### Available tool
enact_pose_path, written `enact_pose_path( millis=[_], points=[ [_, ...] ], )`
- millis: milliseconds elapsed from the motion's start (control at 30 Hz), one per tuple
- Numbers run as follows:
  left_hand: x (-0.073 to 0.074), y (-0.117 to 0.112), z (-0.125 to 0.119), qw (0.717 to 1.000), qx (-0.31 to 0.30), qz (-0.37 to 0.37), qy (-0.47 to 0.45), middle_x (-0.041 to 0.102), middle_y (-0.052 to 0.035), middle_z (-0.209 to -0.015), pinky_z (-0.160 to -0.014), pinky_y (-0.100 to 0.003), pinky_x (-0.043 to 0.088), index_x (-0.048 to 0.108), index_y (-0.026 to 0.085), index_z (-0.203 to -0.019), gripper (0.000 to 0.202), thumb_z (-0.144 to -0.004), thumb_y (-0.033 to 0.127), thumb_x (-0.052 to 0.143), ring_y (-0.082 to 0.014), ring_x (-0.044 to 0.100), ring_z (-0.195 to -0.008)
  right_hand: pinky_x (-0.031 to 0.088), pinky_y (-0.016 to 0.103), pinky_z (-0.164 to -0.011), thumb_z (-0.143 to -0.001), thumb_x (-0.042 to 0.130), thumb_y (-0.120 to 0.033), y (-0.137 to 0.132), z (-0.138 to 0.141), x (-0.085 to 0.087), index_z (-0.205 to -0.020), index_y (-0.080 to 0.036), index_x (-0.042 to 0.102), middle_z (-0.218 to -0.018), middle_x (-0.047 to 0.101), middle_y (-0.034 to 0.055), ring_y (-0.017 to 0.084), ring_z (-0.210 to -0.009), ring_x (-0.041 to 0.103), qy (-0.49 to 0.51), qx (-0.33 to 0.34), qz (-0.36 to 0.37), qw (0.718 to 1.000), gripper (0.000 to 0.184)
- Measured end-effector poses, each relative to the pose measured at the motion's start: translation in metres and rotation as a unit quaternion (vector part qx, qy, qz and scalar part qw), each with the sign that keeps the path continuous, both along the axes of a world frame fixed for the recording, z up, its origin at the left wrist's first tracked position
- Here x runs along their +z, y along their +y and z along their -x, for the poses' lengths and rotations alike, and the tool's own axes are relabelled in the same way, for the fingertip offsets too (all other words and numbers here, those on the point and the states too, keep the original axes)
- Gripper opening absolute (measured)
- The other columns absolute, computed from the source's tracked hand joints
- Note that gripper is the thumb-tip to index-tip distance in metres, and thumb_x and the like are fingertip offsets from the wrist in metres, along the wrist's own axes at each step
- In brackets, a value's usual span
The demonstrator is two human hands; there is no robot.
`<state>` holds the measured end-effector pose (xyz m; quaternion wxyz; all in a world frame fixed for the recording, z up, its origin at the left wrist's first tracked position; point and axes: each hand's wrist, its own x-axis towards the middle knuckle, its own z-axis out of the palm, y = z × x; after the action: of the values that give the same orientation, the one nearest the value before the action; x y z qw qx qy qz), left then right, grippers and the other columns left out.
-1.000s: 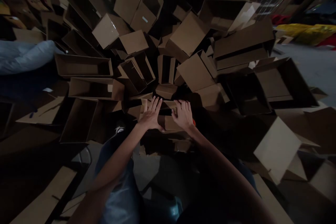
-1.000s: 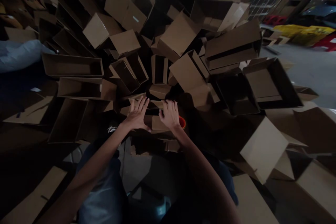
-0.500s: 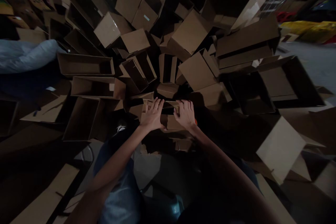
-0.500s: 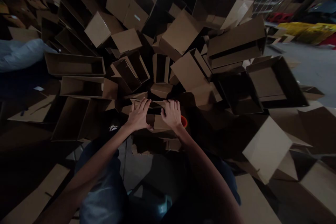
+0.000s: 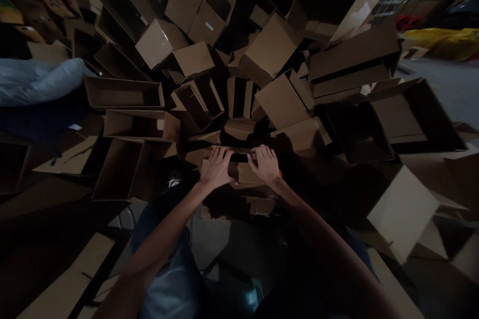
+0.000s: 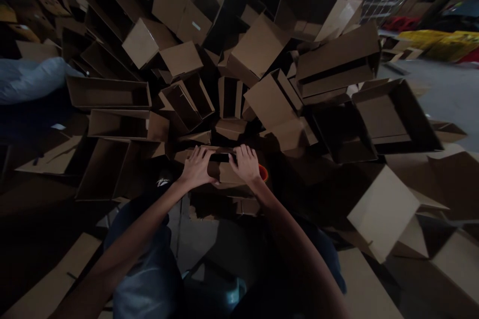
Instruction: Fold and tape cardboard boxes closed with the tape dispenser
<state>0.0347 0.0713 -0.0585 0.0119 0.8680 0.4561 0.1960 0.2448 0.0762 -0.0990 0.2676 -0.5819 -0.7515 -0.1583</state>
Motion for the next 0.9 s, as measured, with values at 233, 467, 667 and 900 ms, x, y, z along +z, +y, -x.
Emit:
enact_pose_path(
  millis=[233,467,667,900],
  points=[
    [0.001,-0.001,-0.003,0.998,0.027,0.042,0.027,0.056,-0.0097,-0.118,-0.089,-0.048,0.048,0.052,0.023,-0.11,0.078,-0.049,0.05,0.093,-0.0358,0.054,-0.112,0.039,0.034,-0.082,-0.1,0.037,-0.023,0.0,0.001,0.003,-0.098,-0.017,0.06,-0.092,0.067,0.0096,0.024,-0.088,0.06,0.005,0.013,0.017,1.0,0.024],
    [0.006,0.022,0.012,0.962,-0.009,0.184,-0.201,0.067,-0.0058,-0.115,-0.099,-0.044,0.047,0.065,0.026,-0.102,0.033,-0.08,0.049,0.07,-0.0284,0.06,-0.116,0.043,0.035,-0.083,-0.097,0.04,-0.02,0.001,0.001,0.003,-0.101,-0.017,0.06,-0.095,0.067,0.01,0.024,-0.089,0.059,0.032,0.02,0.02,0.999,0.021],
    [0.016,0.067,0.053,0.804,0.223,0.176,-0.522,0.073,-0.0068,-0.117,-0.109,-0.037,0.041,0.073,0.019,-0.098,0.028,-0.085,0.032,0.051,-0.0251,0.061,-0.121,0.044,0.035,-0.081,-0.095,0.039,-0.018,0.002,0.0,0.001,-0.101,-0.017,0.06,-0.092,0.067,0.01,0.025,-0.088,0.06,0.043,0.03,0.013,0.999,0.022],
    [-0.017,0.092,0.047,0.79,0.337,0.282,-0.427,0.069,-0.0142,-0.125,-0.103,-0.043,0.046,0.068,0.016,-0.111,0.038,-0.091,0.042,0.049,-0.0322,0.061,-0.122,0.044,0.036,-0.083,-0.093,0.04,-0.017,0.002,-0.001,-0.002,-0.103,-0.015,0.06,-0.094,0.068,0.0105,0.025,-0.09,0.06,0.054,0.03,0.007,0.998,0.022]
  ],
)
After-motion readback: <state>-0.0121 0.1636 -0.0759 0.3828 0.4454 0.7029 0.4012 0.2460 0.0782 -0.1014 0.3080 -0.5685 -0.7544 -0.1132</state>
